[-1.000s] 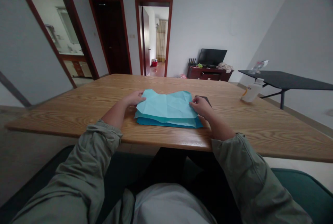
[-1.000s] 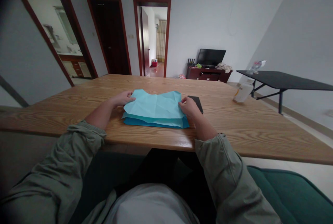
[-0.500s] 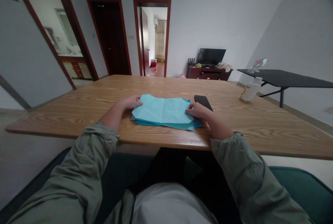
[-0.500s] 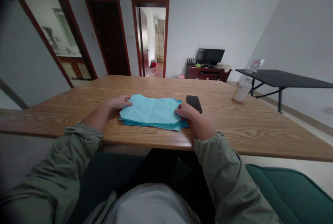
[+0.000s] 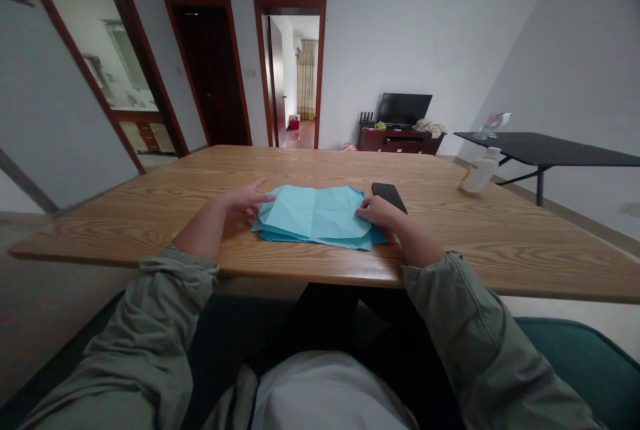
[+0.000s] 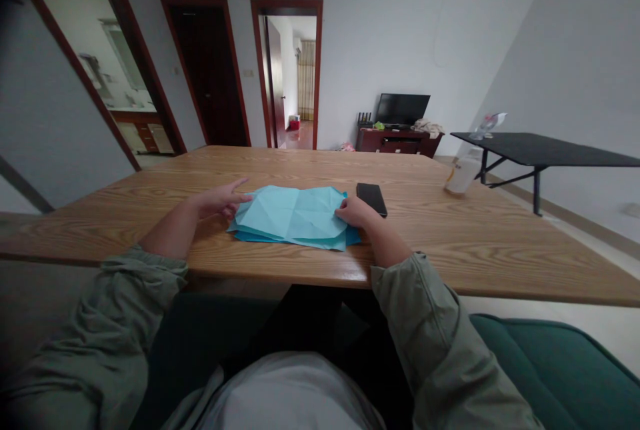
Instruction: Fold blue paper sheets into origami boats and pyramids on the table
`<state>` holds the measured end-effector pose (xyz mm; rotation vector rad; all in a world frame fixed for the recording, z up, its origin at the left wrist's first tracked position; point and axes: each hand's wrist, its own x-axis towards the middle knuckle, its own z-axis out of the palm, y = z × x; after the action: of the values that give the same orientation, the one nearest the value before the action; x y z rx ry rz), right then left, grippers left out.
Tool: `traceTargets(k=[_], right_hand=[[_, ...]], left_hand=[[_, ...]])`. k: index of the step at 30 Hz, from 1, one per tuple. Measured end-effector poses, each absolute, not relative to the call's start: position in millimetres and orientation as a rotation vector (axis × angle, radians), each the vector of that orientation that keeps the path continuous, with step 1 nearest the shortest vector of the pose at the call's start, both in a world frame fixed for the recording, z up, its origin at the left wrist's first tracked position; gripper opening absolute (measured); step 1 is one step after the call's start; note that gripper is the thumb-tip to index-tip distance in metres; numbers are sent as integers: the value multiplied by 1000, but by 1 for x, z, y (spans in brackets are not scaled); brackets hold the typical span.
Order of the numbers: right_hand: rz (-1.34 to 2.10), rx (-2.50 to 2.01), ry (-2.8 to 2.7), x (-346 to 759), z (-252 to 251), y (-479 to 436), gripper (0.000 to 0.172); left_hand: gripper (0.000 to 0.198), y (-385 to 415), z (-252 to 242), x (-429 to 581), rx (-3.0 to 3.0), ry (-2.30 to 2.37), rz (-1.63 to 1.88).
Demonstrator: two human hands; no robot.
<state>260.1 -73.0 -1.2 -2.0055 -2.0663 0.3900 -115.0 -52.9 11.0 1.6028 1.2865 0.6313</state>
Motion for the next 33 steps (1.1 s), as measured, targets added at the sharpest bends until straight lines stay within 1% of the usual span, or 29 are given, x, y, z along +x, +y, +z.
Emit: traceTargets(k=[4,6,8,11,15,17,19,23,29,33], right_hand=[[351,-2007,-2081,260,-2,-72,19],[335,-1999,-2094,261,-3,-71,19],[324,-1998,-2102,261,-3,-70,19],[333,-2012,-2095,261,-4,-69,20],[362,-2016,-2097,263,-4,-68,23],[354,-2022,-2097,263,-4,-68,23],[349,-2022,-2097,263,-4,-69,23],[363,-2024,-2083,262,-4,-69,23],[375,-2025,-2081,263,-5,-68,23],[362,-2017,-2077,263,-5,-68,21]], left_hand=[[105,-78,21,-123,1552,1075,473],[104,-82,22,-125,1556,1043,383],[100,-80,20,-126,1571,1042,367],[84,-73,14,-129,1573,1075,413],[54,-63,7,-136,1573,1125,389],[46,-61,5,-139,1567,1133,391],[45,-60,4,-140,1565,1127,406],[47,-59,4,-139,1593,1098,424],[43,-57,0,-136,1557,1128,472],[42,-55,-2,-136,1572,1056,544]])
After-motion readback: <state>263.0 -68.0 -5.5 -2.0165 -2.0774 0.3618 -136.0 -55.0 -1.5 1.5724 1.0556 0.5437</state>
